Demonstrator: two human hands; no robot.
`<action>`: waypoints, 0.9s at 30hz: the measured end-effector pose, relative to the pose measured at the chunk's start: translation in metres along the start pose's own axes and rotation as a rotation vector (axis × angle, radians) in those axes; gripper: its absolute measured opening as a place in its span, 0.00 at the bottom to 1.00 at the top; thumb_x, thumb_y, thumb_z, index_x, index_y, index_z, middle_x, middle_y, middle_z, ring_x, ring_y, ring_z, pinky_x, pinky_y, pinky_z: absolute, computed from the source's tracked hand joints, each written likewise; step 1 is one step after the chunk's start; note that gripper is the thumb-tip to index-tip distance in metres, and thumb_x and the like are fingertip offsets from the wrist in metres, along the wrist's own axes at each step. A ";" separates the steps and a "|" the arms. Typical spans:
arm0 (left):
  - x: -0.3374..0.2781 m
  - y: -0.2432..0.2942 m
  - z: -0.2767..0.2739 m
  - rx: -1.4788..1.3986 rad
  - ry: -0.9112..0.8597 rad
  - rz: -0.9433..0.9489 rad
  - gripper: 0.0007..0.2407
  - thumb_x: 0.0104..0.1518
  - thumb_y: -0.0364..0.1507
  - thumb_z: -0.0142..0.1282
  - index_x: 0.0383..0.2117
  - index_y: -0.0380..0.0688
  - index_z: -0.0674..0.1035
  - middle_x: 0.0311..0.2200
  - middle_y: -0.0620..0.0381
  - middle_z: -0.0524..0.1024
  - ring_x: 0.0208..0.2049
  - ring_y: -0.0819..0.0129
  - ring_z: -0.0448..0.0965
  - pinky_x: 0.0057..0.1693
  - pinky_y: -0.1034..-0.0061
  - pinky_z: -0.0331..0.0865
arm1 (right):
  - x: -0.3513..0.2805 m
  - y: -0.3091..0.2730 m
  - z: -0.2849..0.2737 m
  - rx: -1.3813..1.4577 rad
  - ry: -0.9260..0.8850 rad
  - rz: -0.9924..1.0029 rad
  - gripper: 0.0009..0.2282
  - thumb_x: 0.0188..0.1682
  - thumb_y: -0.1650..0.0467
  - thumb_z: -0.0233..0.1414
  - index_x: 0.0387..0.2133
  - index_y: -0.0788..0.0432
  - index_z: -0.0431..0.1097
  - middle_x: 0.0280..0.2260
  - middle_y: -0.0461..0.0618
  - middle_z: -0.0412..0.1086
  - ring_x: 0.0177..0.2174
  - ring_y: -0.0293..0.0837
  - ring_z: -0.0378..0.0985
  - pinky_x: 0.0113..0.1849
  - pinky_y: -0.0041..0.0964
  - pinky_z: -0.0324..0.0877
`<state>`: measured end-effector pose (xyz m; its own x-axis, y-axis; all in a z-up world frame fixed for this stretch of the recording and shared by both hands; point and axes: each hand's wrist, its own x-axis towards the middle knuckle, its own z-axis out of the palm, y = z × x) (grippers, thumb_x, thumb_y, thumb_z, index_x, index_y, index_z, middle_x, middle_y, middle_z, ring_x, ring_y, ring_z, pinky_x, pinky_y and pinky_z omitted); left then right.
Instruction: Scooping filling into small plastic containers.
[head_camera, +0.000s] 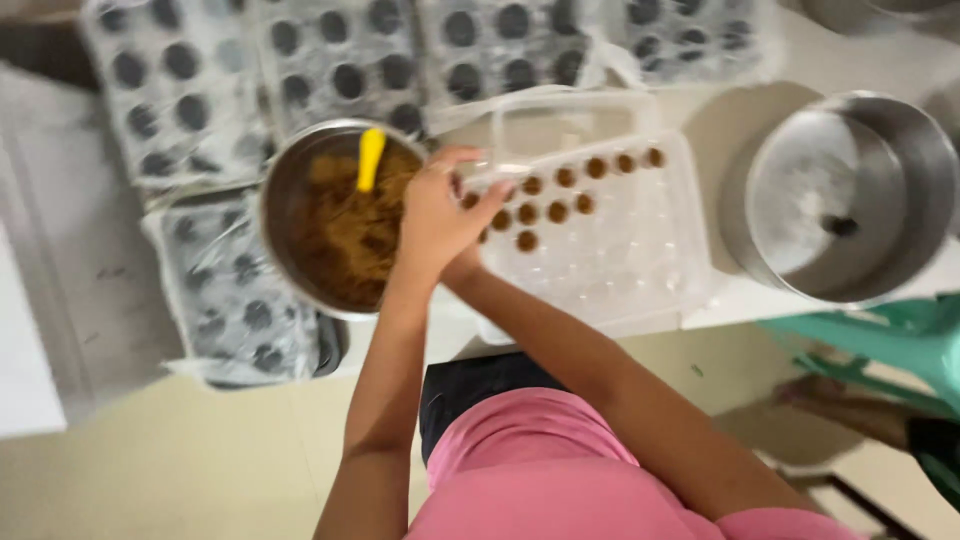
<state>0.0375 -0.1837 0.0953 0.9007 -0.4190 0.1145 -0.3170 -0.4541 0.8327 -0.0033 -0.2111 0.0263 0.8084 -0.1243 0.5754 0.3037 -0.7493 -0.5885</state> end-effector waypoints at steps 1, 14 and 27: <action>-0.012 -0.010 -0.024 0.009 0.027 -0.011 0.19 0.49 0.31 0.74 0.45 0.39 0.80 0.42 0.49 0.80 0.37 0.60 0.80 0.46 0.68 0.74 | -0.023 0.023 0.024 0.020 -0.011 -0.020 0.13 0.61 0.64 0.42 0.42 0.64 0.64 0.35 0.60 0.69 0.30 0.60 0.78 0.31 0.53 0.70; -0.178 -0.132 -0.139 -0.697 0.395 -0.086 0.19 0.55 0.15 0.62 0.48 0.46 0.67 0.56 0.50 0.75 0.45 0.81 0.77 0.50 0.82 0.71 | -0.057 0.038 0.044 -0.233 -0.202 0.189 0.12 0.59 0.65 0.50 0.28 0.58 0.71 0.29 0.56 0.74 0.27 0.61 0.77 0.28 0.55 0.70; -0.176 -0.136 -0.144 -0.185 0.304 -0.102 0.15 0.49 0.25 0.72 0.41 0.40 0.80 0.37 0.58 0.81 0.34 0.77 0.76 0.40 0.81 0.70 | -0.048 0.008 -0.002 -0.182 0.144 0.170 0.05 0.55 0.73 0.55 0.32 0.63 0.76 0.24 0.59 0.71 0.21 0.56 0.74 0.24 0.45 0.69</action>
<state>-0.0353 0.0654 0.0398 0.9809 -0.1137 0.1580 -0.1867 -0.3199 0.9289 -0.0404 -0.2120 -0.0051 0.7561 -0.3397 0.5594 0.0639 -0.8123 -0.5797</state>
